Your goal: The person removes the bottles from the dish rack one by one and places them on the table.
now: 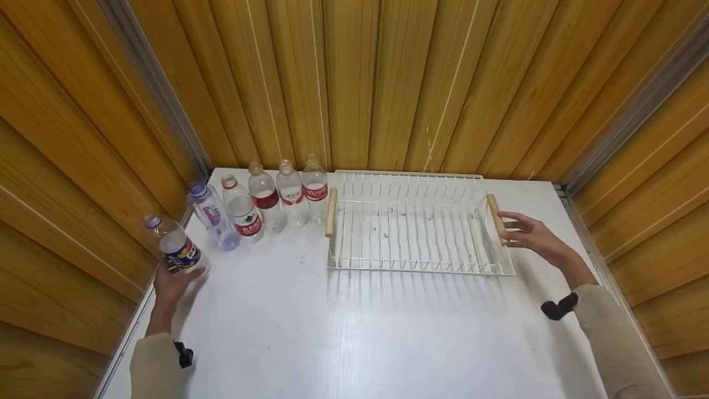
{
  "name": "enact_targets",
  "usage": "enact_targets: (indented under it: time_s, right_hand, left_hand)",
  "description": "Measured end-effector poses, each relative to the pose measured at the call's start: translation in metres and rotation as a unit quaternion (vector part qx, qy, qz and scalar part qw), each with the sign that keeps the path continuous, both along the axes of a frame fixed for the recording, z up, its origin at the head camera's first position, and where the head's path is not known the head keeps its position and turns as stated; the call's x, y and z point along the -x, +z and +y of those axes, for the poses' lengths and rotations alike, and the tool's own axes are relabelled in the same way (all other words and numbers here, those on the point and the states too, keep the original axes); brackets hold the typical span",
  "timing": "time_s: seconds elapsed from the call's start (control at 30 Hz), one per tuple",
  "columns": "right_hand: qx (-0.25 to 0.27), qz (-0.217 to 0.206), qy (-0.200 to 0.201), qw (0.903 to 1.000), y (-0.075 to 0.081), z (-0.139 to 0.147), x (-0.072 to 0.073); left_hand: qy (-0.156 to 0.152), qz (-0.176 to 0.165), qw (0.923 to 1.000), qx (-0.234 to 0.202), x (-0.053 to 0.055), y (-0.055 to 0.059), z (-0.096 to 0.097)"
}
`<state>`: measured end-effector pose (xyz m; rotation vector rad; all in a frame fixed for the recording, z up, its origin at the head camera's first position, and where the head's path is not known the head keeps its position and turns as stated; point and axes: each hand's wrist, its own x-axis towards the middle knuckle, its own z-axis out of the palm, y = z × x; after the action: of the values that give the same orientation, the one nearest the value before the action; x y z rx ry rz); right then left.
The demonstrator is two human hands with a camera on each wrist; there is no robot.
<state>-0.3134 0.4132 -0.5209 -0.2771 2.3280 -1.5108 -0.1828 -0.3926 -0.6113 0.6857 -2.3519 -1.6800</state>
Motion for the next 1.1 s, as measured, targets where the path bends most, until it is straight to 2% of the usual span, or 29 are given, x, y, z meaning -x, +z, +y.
enact_targets:
  time_s: [0.1,0.23,0.33,0.6,0.83,1.1]
  right_hand:
    - [-0.006,-0.003,0.0,1.0,0.0,-0.002,0.002]
    - [-0.012,-0.007,-0.002,0.9999,0.0,-0.001,0.002]
    - [-0.013,-0.009,0.001,0.9999,0.0,-0.001,0.002]
    - [-0.013,-0.009,-0.001,0.9999,0.0,-0.001,0.001]
    - [-0.005,-0.002,0.003,1.0,0.0,-0.002,-0.001]
    - [-0.002,0.003,0.0,1.0,0.0,-0.003,-0.002]
  left_hand:
    - [-0.015,-0.003,0.9999,0.003,-0.003,0.0,-0.005]
    - [-0.04,-0.018,0.999,-0.011,0.002,-0.002,-0.007]
    - [-0.042,-0.032,0.9984,-0.021,0.007,-0.003,-0.006]
    - [-0.041,-0.016,0.9983,-0.038,0.018,-0.002,-0.003]
    - [-0.065,-0.023,0.9968,-0.04,0.024,0.003,-0.008]
    - [-0.07,-0.039,0.9963,-0.029,0.032,0.008,-0.007]
